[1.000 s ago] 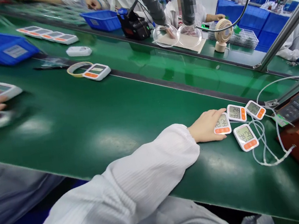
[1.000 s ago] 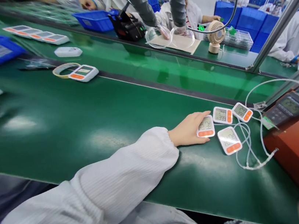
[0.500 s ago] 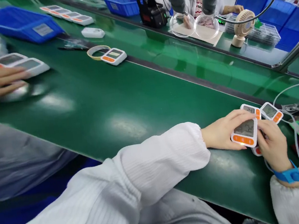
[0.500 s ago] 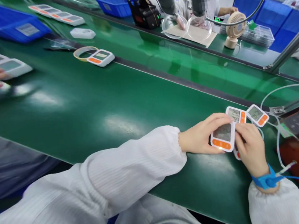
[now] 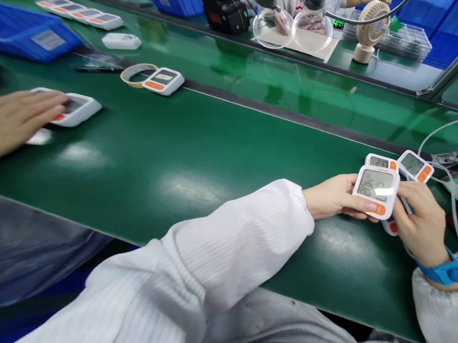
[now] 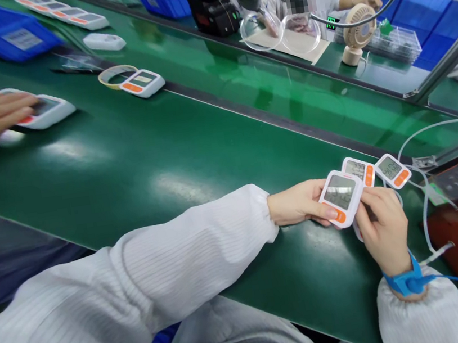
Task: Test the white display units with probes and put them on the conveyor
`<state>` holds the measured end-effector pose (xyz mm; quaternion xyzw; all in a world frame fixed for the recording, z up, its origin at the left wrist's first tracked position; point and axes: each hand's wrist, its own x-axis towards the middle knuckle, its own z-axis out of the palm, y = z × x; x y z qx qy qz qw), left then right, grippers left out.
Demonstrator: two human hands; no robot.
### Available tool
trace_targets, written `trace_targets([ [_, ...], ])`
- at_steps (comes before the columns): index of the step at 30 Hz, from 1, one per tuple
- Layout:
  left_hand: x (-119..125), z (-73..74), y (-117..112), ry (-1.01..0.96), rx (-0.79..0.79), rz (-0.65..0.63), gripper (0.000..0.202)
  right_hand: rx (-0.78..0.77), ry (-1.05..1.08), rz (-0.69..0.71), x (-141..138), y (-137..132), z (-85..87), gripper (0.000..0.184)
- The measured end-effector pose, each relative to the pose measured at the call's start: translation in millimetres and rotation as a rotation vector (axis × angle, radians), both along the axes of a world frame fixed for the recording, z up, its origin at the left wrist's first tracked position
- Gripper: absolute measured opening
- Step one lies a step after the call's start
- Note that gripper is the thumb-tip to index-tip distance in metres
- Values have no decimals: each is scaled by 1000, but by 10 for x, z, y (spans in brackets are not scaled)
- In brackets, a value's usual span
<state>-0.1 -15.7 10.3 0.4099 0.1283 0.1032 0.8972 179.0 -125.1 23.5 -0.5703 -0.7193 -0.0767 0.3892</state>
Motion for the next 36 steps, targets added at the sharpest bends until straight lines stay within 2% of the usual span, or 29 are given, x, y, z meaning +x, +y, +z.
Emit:
trace_targets([
  [7, -5, -26, 10, 20, 119, 102, 72, -38, -42, -55, 27, 15, -75, 18],
  [18, 0, -52, 14, 36, 170, 111, 61, -79, -54, -77, 31, 15, -95, 20],
  [36, 16, -73, 15, 71, 176, 115, 60, -113, -62, -87, 30, 15, -100, 21],
])
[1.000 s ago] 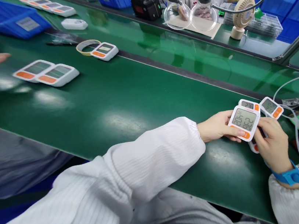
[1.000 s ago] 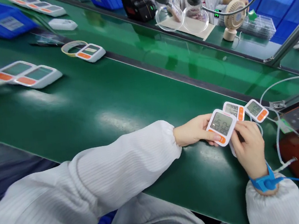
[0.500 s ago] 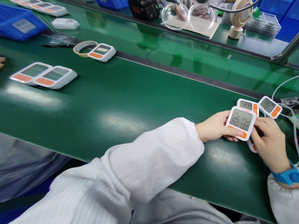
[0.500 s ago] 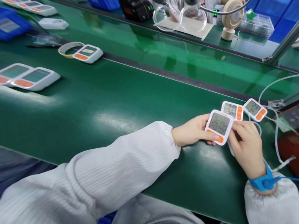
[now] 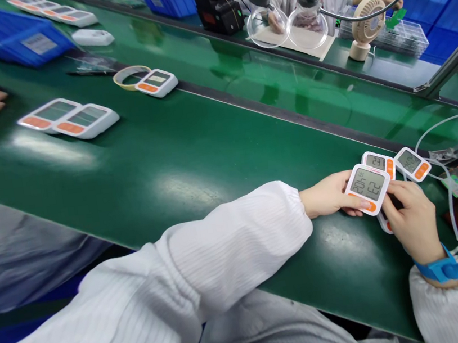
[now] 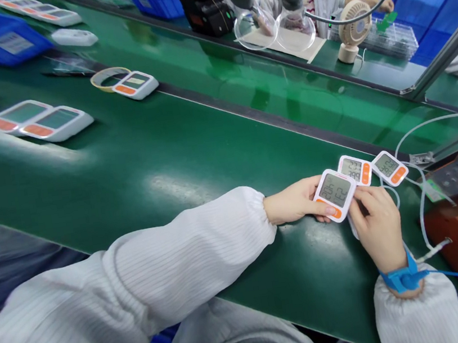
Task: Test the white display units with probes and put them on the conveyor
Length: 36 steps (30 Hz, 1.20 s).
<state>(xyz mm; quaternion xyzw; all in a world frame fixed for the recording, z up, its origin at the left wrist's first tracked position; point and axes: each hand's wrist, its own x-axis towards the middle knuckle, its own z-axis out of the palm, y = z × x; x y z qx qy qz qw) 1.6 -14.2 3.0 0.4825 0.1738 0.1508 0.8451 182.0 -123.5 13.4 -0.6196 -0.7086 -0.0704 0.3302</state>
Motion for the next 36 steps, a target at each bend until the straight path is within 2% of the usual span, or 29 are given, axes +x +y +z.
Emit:
trace_targets([
  [18, 8, -13, 9, 45, -3, 31, 59, -32, -38, -33, -5, 0, -15, 23],
  [24, -9, -25, 15, 37, -4, 111, 60, 6, 12, -46, -42, 25, -48, 24],
  [26, -13, -19, 65, 54, -25, 183, 54, 10, 25, -61, -30, 35, -56, 32],
  [31, -39, 45, 294, 199, 58, 447, 36, -153, -41, -175, 67, 4, -30, 49],
  [33, -67, 89, 372, 279, 110, 502, 34, -259, -75, -229, 100, -31, 2, 49],
  [36, -108, 152, 429, 356, 157, 519, 32, -398, -101, -276, 112, -77, 53, 49],
])
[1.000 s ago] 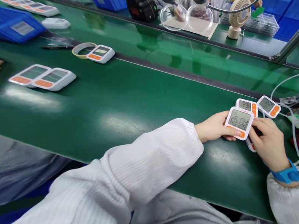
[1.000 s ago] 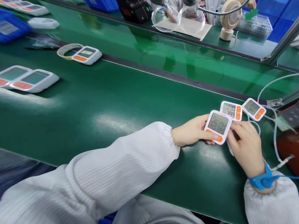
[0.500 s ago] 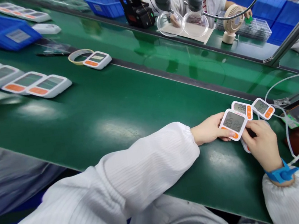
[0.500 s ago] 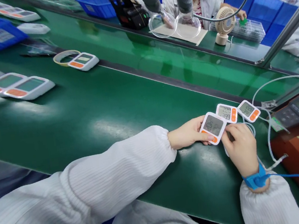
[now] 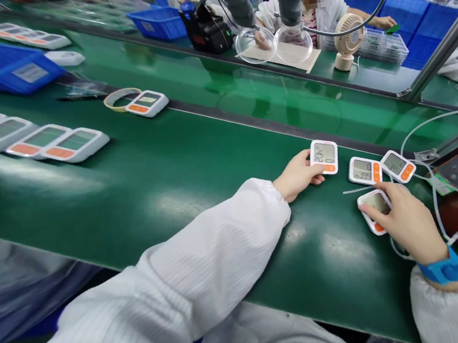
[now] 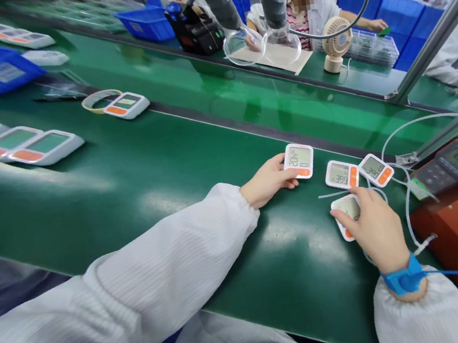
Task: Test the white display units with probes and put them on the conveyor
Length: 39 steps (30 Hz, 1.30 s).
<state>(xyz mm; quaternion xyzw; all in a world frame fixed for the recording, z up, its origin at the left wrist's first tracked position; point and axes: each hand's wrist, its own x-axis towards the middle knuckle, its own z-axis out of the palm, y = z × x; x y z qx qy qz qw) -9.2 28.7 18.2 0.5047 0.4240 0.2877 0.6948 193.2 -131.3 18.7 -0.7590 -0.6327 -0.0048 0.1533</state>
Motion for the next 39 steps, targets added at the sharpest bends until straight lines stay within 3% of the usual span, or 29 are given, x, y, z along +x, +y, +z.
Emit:
trace_targets([
  [6, -11, 24, -7, 87, 51, -20, 40, -102, 131, -11, -67, -8, 34, 61],
  [10, -34, -37, 52, 160, 104, -63, 57, -126, 363, -38, -115, 2, 69, 41],
  [12, -79, -62, 103, 284, 227, -87, 63, -66, 454, -48, -134, 5, 104, 42],
  [15, -149, -51, 121, 540, 568, -35, 56, 27, 597, -71, -165, 15, 147, 51],
  [17, -160, -19, 42, 525, 701, -12, 45, 62, 706, -104, -188, 28, 145, 54],
  [19, -130, 0, -109, 298, 600, -162, 43, 95, 797, -129, -206, 43, 113, 55],
  [21, -72, -20, -283, 33, 346, -443, 53, 123, 882, -132, -216, 54, 61, 55],
  [24, 8, -107, -465, -142, 96, -676, 63, 143, 1011, -111, -214, 58, -17, 54],
  [29, 30, -176, -485, -190, 41, -727, 56, 236, 999, -92, -201, 53, -63, 51],
  [34, -1, -103, -384, -306, -142, -605, 60, 223, 1081, 46, -204, 75, -66, 51],
  [39, -11, -107, -326, -320, -185, -576, 60, 147, 800, 115, -212, 83, -57, 38],
])
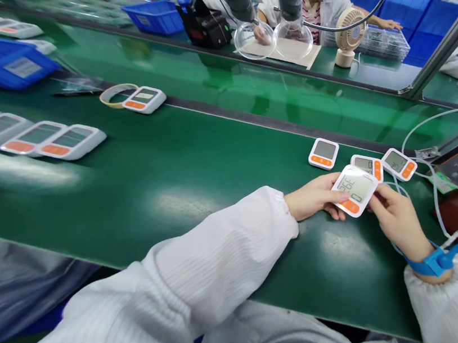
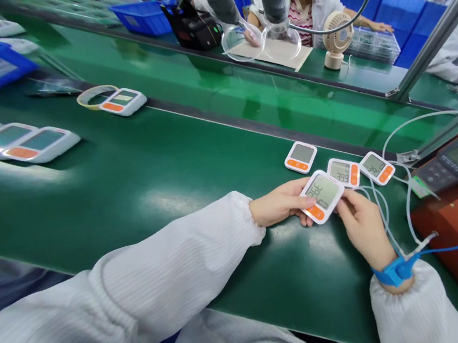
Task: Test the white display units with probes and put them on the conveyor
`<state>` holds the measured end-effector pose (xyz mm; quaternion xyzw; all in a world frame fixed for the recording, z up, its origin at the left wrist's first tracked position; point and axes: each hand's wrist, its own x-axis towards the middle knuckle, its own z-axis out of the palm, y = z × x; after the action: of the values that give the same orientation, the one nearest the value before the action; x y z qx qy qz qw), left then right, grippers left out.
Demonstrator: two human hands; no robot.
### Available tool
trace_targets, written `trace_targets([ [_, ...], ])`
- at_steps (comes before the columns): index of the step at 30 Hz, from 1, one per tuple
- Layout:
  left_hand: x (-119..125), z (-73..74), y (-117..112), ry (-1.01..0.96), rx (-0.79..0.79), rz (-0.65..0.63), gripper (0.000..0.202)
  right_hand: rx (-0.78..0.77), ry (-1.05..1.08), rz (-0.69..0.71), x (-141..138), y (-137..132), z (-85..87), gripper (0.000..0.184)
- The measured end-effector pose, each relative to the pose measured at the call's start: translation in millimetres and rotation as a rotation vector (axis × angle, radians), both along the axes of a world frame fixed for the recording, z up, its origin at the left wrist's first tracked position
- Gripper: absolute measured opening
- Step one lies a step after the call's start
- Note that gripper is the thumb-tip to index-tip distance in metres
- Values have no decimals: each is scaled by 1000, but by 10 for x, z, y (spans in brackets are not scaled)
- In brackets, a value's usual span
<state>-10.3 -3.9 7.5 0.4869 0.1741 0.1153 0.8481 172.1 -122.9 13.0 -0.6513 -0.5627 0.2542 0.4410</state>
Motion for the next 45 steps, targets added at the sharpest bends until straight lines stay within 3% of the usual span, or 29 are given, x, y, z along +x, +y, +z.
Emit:
trace_targets([
  [5, 18, -25, -19, 37, 74, 4, 59, -59, -323, -36, -8, -16, 3, 34],
  [9, 24, 0, 24, -17, 104, 65, 63, -151, -358, 114, -40, -14, -40, 33],
  [14, -22, 60, 243, -33, 189, 411, 51, -29, -311, 204, -76, -16, -81, 31],
  [19, -128, 18, 582, 155, 350, 805, 42, 136, -428, 90, -18, 6, -62, 23],
  [22, -204, -53, 776, 294, 416, 922, 36, 194, -526, 8, 18, 28, -54, 21],
  [25, -274, -77, 874, 485, 583, 884, 33, 225, -567, 4, 25, 43, -58, 20],
  [29, -329, -26, 838, 742, 992, 709, 34, 221, -581, 30, 24, 42, -73, 20],
  [32, -341, 4, 789, 924, 1195, 602, 37, 212, -599, 15, 60, 33, -83, 23],
  [35, -333, 24, 749, 991, 1306, 634, 44, 211, -646, -55, 139, 58, -80, 31],
  [37, -311, 51, 684, 908, 1389, 707, 44, 228, -697, -82, 209, 121, -76, 39],
  [39, -269, 81, 556, 705, 1472, 692, 39, 243, -764, -51, 284, 225, -86, 50],
  [41, -205, 91, 368, 448, 1480, 528, 32, 244, -831, 12, 354, 352, -127, 61],
  [45, -47, 10, -43, 134, 1288, 178, 23, 203, -912, 49, 461, 538, -260, 74],
])
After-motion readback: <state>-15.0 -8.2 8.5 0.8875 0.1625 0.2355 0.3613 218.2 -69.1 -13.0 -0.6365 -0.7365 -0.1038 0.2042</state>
